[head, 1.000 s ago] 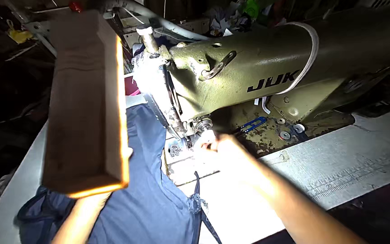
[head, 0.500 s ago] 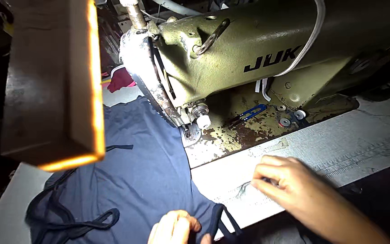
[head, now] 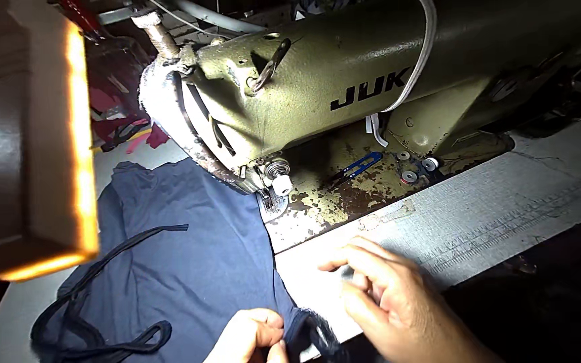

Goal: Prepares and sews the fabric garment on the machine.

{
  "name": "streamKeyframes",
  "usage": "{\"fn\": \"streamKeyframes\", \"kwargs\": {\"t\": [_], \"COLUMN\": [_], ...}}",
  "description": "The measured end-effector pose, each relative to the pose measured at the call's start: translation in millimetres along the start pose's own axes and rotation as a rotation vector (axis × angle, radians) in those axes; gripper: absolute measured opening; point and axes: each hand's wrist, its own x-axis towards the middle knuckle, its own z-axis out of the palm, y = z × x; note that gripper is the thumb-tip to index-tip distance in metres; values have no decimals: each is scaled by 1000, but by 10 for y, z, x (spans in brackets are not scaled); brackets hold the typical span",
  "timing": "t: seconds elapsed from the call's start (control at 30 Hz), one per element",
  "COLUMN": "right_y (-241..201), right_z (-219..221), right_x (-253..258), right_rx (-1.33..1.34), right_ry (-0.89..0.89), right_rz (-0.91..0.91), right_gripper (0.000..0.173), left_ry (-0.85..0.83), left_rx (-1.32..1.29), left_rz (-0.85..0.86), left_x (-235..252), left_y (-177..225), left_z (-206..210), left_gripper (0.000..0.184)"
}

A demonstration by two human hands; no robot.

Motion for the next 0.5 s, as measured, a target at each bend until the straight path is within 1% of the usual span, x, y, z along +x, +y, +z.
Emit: {"fn": "streamKeyframes", "kwargs": {"t": [0.03, 0.07, 0.1, 0.13, 0.17, 0.2, 0.27, 0.3, 0.33, 0.37, 0.4, 0.43, 0.5], "right_y": [-51, -119, -190, -262, -309, -313, -244, -207, -189, -183, -183, -188, -205], "right_z": [18, 27, 46, 86, 156, 250, 417, 460, 471, 462, 444, 425, 391], "right_x": [-11, -19, -24, -26, -41, -77, -147, -164, -171, -172, -173, -174, -178], "right_rx": [79, 123, 97, 20, -55, -128, -219, -228, -208, -179, -148, -112, 1], "right_ry": [-90, -211, -333, -422, -442, -381, -206, -150, -125, -120, -123, -129, -140], "right_rz": [31, 81, 132, 175, 192, 164, 69, 39, 28, 24, 22, 21, 29], "right_gripper": [21, 31, 45, 53, 52, 46, 25, 15, 9, 7, 7, 8, 6], "left_ry": [-5, -10, -12, -12, -16, -28, -52, -69, -72, -73, -71, -62, -38], "left_rx": [-37, -71, -111, -151, -177, -169, -29, 84, 226, 363, 466, 526, 538], "left_rz": [-24, -50, -74, -84, -73, -44, 41, 79, 112, 152, 198, 242, 306], "left_x": [-1, -2, -5, -6, -2, 1, 8, 11, 14, 14, 9, -1, -20], "left_y": [23, 42, 52, 51, 40, 23, 2, 11, 25, 25, 13, -6, -38], "left_z": [-21, -38, -49, -56, -65, -82, -127, -154, -179, -204, -229, -253, -296], "left_gripper": [7, 9, 11, 14, 17, 18, 9, 9, 17, 22, 21, 19, 16]}}
